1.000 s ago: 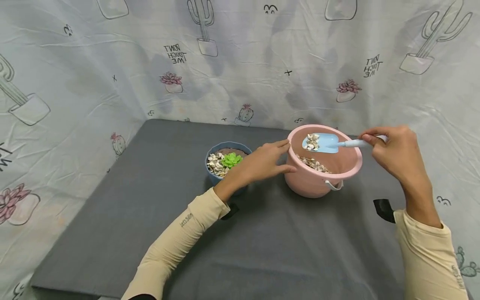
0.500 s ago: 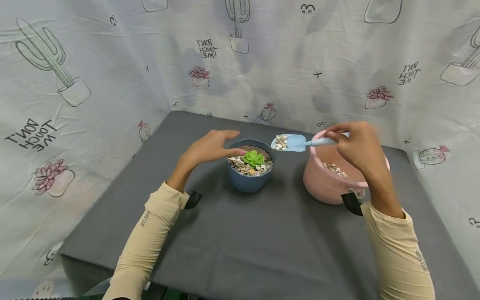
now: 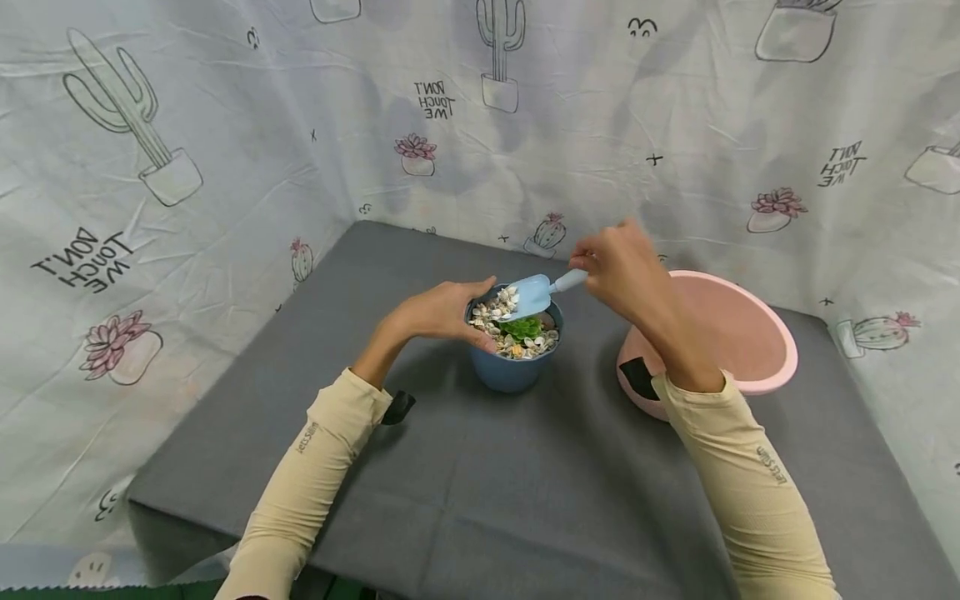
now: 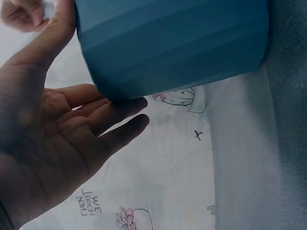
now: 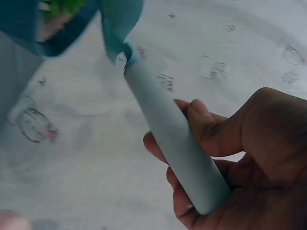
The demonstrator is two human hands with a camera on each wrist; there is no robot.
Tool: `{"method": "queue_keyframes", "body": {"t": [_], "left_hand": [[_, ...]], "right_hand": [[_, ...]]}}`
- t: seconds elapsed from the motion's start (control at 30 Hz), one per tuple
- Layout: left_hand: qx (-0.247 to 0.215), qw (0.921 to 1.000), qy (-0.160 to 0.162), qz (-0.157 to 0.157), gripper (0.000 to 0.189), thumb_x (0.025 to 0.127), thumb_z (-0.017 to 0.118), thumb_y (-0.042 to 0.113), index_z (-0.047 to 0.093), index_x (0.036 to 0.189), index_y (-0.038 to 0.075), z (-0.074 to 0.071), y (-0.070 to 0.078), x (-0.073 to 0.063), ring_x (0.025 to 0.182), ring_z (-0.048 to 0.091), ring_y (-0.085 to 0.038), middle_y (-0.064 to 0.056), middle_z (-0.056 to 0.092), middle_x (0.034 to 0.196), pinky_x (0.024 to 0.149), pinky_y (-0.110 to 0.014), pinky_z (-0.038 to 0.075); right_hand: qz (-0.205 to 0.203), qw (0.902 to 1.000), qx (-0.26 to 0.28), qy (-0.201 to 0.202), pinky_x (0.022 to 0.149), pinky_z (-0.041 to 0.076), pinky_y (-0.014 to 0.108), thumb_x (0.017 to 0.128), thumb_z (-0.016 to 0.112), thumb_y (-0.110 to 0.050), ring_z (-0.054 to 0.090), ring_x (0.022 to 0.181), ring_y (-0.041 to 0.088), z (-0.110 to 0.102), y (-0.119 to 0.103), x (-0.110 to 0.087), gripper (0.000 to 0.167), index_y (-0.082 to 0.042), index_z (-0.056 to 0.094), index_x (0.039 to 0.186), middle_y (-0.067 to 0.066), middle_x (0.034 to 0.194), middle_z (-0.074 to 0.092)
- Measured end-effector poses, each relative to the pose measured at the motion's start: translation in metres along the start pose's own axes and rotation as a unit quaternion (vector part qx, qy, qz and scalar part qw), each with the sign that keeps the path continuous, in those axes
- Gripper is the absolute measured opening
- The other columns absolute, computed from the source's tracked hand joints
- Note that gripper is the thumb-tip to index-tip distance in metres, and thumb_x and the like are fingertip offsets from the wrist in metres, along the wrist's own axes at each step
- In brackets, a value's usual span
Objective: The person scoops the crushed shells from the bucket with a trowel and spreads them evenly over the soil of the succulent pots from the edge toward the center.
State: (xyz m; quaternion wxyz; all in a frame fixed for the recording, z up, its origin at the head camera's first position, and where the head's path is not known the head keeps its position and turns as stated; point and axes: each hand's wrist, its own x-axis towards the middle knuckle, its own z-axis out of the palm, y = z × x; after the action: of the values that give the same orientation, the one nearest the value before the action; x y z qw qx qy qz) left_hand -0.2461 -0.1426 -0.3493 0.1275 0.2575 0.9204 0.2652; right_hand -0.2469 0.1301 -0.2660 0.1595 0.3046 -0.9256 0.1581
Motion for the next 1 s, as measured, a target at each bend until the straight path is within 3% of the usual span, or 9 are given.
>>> {"method": "queue_keyframes", "body": {"t": [0.17,0.43,0.5,0.53,0.57,0.73,0.8,0.9,1.0], "left_hand": [[-0.007,0.9997,-0.003,-0.024,0.116,0.087,0.084,0.049,0.012,0.169,0.011,0.001,0.001,-0.001,0.160,0.031,-0.032,-0.011,0.022,0.175,0.125,-0.052,0.037],[-0.006,0.9997,0.004,-0.024,0.112,0.087,0.084,0.049,0.018,0.168,0.009,0.001,0.003,-0.001,0.160,0.031,-0.032,-0.012,0.024,0.174,0.125,-0.053,0.037],[-0.001,0.9996,0.008,-0.025,0.110,0.087,0.083,0.049,0.020,0.167,0.008,0.001,0.003,-0.002,0.159,0.034,-0.033,-0.013,0.028,0.173,0.124,-0.053,0.039],[0.003,0.9997,0.009,-0.024,0.110,0.087,0.083,0.049,0.021,0.167,0.007,0.001,0.003,-0.002,0.149,0.049,-0.033,-0.016,0.037,0.169,0.121,-0.052,0.042],[0.007,0.9997,0.011,-0.022,0.110,0.087,0.084,0.049,0.022,0.167,0.006,0.002,0.003,-0.002,0.131,0.064,-0.032,-0.019,0.055,0.156,0.115,-0.050,0.048],[0.029,0.9994,0.008,-0.015,0.118,0.081,0.089,0.048,0.021,0.166,0.003,0.005,0.006,-0.001,0.128,0.065,-0.031,-0.020,0.054,0.155,0.115,-0.048,0.048],[0.031,0.9989,0.013,-0.032,0.123,0.078,0.091,0.051,0.021,0.167,0.005,0.007,0.010,-0.003,0.157,0.037,-0.033,-0.015,0.028,0.173,0.123,-0.051,0.041],[0.029,0.9959,0.034,-0.079,0.128,0.073,0.092,0.058,0.022,0.167,0.007,0.013,0.019,-0.005,0.158,0.035,-0.035,-0.013,0.031,0.172,0.123,-0.053,0.040],[0.047,0.9878,0.068,-0.132,0.132,0.068,0.091,0.065,0.027,0.166,0.004,0.020,0.033,-0.009,0.152,0.044,-0.040,-0.018,0.041,0.166,0.117,-0.055,0.046]], "right_hand": [[-0.027,0.9965,-0.073,0.031,0.071,0.028,0.041,0.093,0.070,0.003,0.043,0.079,0.035,0.001,-0.012,0.005,0.015,-0.004,0.080,0.084,0.017,0.078,0.071],[-0.074,0.9870,-0.113,0.086,0.077,0.030,0.048,0.093,0.070,0.005,0.046,0.089,0.039,0.000,-0.014,0.000,0.012,0.001,0.081,0.096,0.021,0.081,0.065],[-0.084,0.9851,-0.108,0.104,0.079,0.033,0.051,0.092,0.070,0.006,0.046,0.091,0.040,0.000,-0.014,-0.002,0.014,0.000,0.081,0.098,0.022,0.084,0.065],[-0.085,0.9845,-0.104,0.113,0.081,0.034,0.052,0.092,0.070,0.006,0.047,0.091,0.040,0.000,-0.013,-0.003,0.014,0.000,0.081,0.099,0.022,0.085,0.066],[-0.086,0.9840,-0.099,0.121,0.081,0.034,0.053,0.092,0.070,0.006,0.047,0.092,0.041,-0.001,-0.012,-0.005,0.014,0.000,0.081,0.099,0.023,0.085,0.066],[-0.075,0.9807,-0.076,0.164,0.078,0.037,0.055,0.092,0.071,0.005,0.050,0.091,0.045,-0.007,0.000,-0.017,0.010,0.001,0.080,0.094,0.024,0.083,0.067],[-0.069,0.9778,-0.073,0.184,0.074,0.036,0.056,0.092,0.072,0.004,0.051,0.090,0.047,-0.012,0.007,-0.024,0.008,0.003,0.080,0.092,0.025,0.083,0.068],[-0.056,0.9732,-0.072,0.211,0.072,0.035,0.058,0.091,0.073,0.005,0.050,0.088,0.050,-0.025,0.019,-0.037,0.007,0.005,0.080,0.091,0.028,0.083,0.069],[-0.039,0.9671,-0.075,0.240,0.075,0.033,0.059,0.090,0.073,0.007,0.048,0.086,0.051,-0.041,0.032,-0.053,0.007,0.007,0.079,0.091,0.029,0.081,0.069]]}}
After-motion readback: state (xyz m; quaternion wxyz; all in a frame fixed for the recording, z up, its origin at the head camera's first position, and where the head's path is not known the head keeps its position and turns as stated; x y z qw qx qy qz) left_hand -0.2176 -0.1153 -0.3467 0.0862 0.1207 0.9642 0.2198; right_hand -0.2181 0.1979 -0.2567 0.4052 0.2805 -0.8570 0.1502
